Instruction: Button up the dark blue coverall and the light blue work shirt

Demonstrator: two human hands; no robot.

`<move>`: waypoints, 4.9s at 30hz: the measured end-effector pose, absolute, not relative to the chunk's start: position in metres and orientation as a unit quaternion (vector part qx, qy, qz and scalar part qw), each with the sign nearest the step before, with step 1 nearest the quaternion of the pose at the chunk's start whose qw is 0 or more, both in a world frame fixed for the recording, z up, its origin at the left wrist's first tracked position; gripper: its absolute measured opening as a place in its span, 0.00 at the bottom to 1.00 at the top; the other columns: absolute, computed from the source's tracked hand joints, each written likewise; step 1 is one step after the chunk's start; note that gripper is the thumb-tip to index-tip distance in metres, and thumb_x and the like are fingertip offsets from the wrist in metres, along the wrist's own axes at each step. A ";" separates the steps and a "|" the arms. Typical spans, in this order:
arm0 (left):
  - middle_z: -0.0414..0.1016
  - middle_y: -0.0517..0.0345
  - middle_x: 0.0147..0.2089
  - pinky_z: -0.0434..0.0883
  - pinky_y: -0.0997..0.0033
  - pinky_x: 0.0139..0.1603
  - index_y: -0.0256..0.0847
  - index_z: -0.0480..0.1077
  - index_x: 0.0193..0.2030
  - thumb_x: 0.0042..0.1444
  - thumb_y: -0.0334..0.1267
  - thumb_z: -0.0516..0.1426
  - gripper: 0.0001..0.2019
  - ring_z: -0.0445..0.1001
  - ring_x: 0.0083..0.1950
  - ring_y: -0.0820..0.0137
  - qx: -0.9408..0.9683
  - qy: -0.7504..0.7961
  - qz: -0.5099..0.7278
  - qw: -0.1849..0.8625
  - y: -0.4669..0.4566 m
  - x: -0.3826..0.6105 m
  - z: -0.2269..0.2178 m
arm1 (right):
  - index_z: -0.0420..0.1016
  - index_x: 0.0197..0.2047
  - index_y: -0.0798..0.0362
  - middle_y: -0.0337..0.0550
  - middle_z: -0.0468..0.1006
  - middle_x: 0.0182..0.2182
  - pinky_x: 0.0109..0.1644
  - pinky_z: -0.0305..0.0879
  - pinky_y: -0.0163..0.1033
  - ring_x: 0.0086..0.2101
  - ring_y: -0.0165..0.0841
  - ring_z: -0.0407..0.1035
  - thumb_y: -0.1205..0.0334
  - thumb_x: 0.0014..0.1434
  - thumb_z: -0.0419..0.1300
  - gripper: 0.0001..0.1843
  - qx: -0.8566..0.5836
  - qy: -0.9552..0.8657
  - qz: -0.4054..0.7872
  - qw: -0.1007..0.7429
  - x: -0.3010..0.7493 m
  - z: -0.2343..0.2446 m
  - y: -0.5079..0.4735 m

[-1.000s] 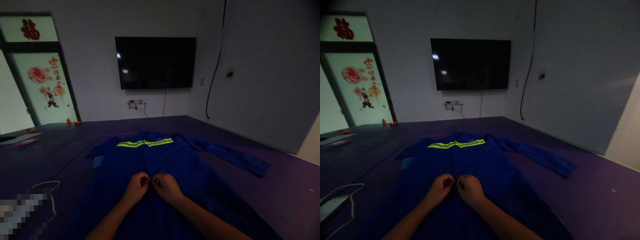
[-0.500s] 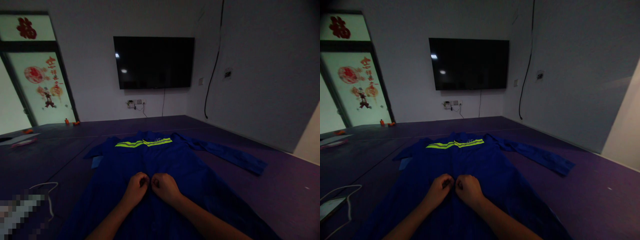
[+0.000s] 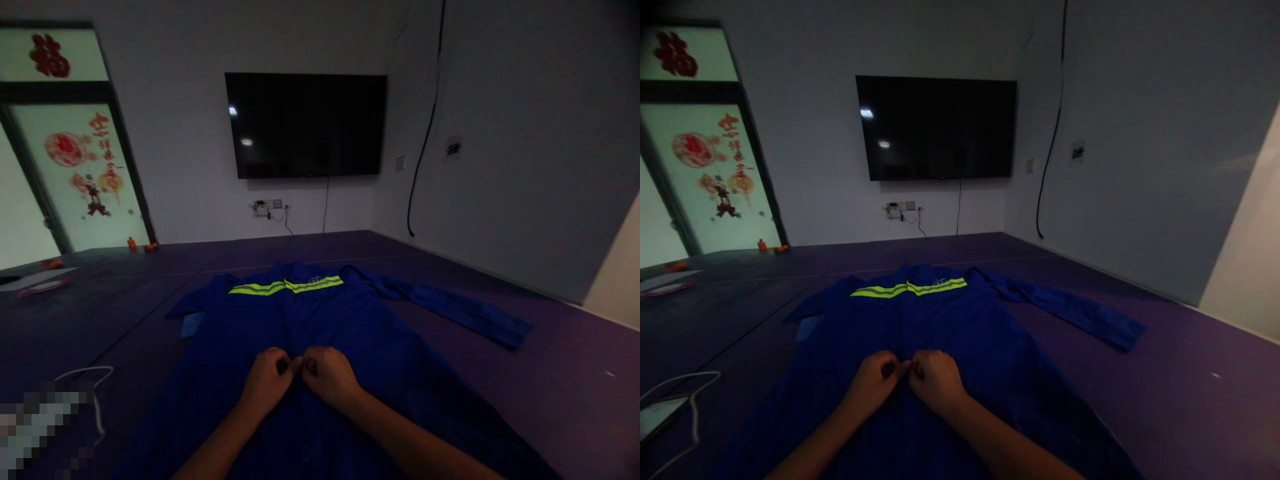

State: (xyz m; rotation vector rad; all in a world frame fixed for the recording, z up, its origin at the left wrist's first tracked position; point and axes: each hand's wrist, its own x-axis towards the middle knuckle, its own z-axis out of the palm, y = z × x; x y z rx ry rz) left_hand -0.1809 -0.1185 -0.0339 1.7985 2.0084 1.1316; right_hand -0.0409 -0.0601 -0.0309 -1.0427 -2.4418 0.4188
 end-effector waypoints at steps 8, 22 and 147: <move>0.68 0.58 0.21 0.56 0.74 0.28 0.39 0.67 0.18 0.48 0.49 0.50 0.17 0.66 0.27 0.71 0.609 0.696 0.367 0.103 -0.120 -0.180 -0.030 | 0.71 0.27 0.51 0.37 0.75 0.23 0.25 0.48 0.31 0.25 0.27 0.66 0.63 0.50 0.52 0.07 -0.374 -0.882 0.170 0.231 -0.041 -0.032 -0.060; 0.69 0.58 0.22 0.58 0.73 0.29 0.38 0.68 0.20 0.48 0.44 0.50 0.14 0.67 0.27 0.71 0.610 0.698 0.361 0.103 -0.120 -0.179 -0.030 | 0.71 0.26 0.51 0.36 0.74 0.22 0.26 0.48 0.31 0.24 0.26 0.64 0.63 0.49 0.52 0.07 -0.369 -0.882 0.169 0.240 -0.041 -0.031 -0.061; 0.60 0.65 0.09 0.45 0.80 0.12 0.36 0.63 0.20 0.49 0.42 0.49 0.13 0.53 0.10 0.81 0.394 0.653 0.445 0.470 -0.124 -0.176 -0.022 | 0.70 0.33 0.51 0.34 0.72 0.21 0.25 0.50 0.29 0.22 0.24 0.63 0.67 0.48 0.52 0.08 -0.331 -0.879 0.218 0.266 -0.040 -0.030 -0.062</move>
